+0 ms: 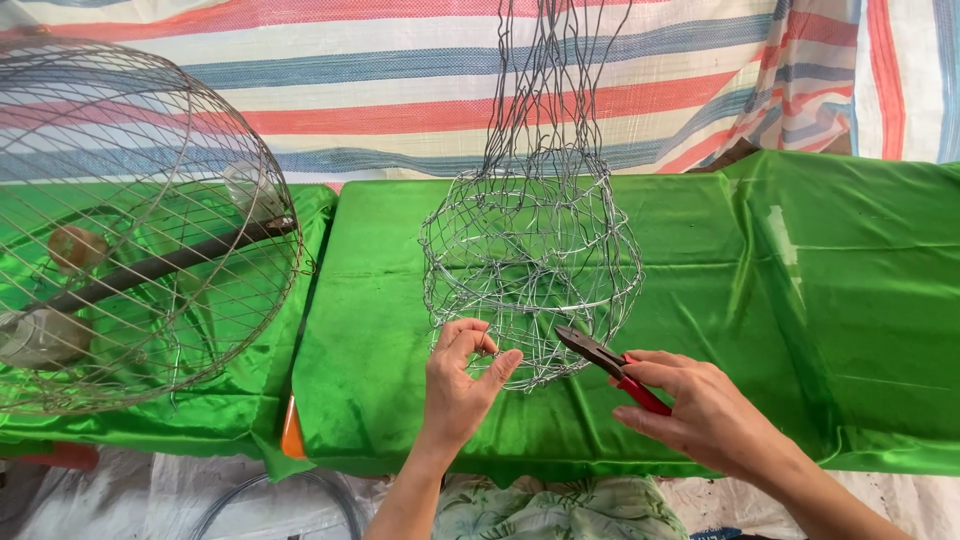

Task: Trimming excess wire from a handmade wire birdcage using wire cutters

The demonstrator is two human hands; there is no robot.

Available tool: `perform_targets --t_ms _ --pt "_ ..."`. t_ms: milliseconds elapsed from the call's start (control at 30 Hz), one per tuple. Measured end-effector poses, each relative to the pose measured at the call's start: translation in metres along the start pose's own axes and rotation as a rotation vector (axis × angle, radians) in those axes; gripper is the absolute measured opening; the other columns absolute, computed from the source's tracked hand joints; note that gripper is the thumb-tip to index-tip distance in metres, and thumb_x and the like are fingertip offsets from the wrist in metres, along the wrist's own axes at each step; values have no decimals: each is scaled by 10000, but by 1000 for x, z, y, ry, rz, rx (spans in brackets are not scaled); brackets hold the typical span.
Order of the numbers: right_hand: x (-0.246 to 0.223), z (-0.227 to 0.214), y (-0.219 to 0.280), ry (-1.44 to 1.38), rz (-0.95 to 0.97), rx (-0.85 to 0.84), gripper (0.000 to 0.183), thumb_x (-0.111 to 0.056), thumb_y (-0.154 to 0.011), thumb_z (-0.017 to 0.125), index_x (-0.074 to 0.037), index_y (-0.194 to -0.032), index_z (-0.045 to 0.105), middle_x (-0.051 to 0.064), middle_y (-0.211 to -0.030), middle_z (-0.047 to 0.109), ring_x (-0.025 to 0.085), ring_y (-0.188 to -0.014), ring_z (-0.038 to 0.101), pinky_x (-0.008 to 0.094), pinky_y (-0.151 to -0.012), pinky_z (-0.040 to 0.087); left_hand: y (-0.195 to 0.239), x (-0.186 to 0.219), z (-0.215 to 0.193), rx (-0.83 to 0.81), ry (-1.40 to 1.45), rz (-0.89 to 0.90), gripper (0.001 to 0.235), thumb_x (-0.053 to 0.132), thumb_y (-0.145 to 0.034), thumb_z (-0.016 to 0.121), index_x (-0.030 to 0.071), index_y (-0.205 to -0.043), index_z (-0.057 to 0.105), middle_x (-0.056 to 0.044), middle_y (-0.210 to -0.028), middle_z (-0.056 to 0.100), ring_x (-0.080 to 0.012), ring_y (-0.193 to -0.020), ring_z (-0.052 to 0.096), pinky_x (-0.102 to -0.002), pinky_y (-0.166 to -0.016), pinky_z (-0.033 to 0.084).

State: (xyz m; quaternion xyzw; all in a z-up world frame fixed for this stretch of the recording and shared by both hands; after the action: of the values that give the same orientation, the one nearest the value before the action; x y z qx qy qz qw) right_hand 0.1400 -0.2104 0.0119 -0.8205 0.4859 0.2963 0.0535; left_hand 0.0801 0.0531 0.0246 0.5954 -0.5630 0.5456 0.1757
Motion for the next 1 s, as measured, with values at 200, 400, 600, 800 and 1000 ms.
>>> perform_targets --t_ms 200,400,600,800,1000 --pt "-6 -13 4 42 -96 175 397 -377 -726 848 -167 -1062 828 71 -1378 686 222 -1063 765 376 -849 618 2 3 2 -4 12 40 293 320 -789 826 83 -766 655 -85 -1015 685 -196 -921 658 -337 -790 552" --pt "-10 -15 12 338 -229 411 389 -348 -723 819 -170 -1066 781 137 -1360 675 297 -988 735 481 -846 575 2 11 8 -40 45 13 201 175 -783 852 68 -808 684 -10 -778 676 -114 -647 611 -245 -571 529" --pt "-22 -12 25 642 -247 608 277 -356 -823 741 -130 -980 704 183 -1376 623 318 -1011 706 485 -737 574 2 15 18 -78 84 6 192 141 -786 851 59 -777 678 -11 -729 657 -105 -612 578 -236 -543 529" --pt "-20 -17 30 678 -206 674 253 -361 -824 737 -163 -971 685 137 -1450 569 261 -1023 669 457 -812 495 2 16 26 -86 120 -20 188 114 -784 853 36 -766 683 -15 -717 651 -104 -595 555 -235 -525 508" --pt "17 -6 22 201 -19 152 279 -370 -818 733 -170 -1008 769 23 -1412 624 251 -1094 709 429 -918 580 0 25 23 -35 70 31 216 152 -795 856 49 -785 666 -15 -700 650 -100 -576 565 -226 -500 497"
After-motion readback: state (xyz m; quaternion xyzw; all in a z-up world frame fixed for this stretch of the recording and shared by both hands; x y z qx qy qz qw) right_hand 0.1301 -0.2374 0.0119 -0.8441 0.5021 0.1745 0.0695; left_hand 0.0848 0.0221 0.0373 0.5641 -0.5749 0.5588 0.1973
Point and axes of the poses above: each hand's wrist, its own y-axis away from the middle knuckle, its own z-axis out of the palm, x = y × z, the point moved 8 cm from there along -y, towards the middle knuckle
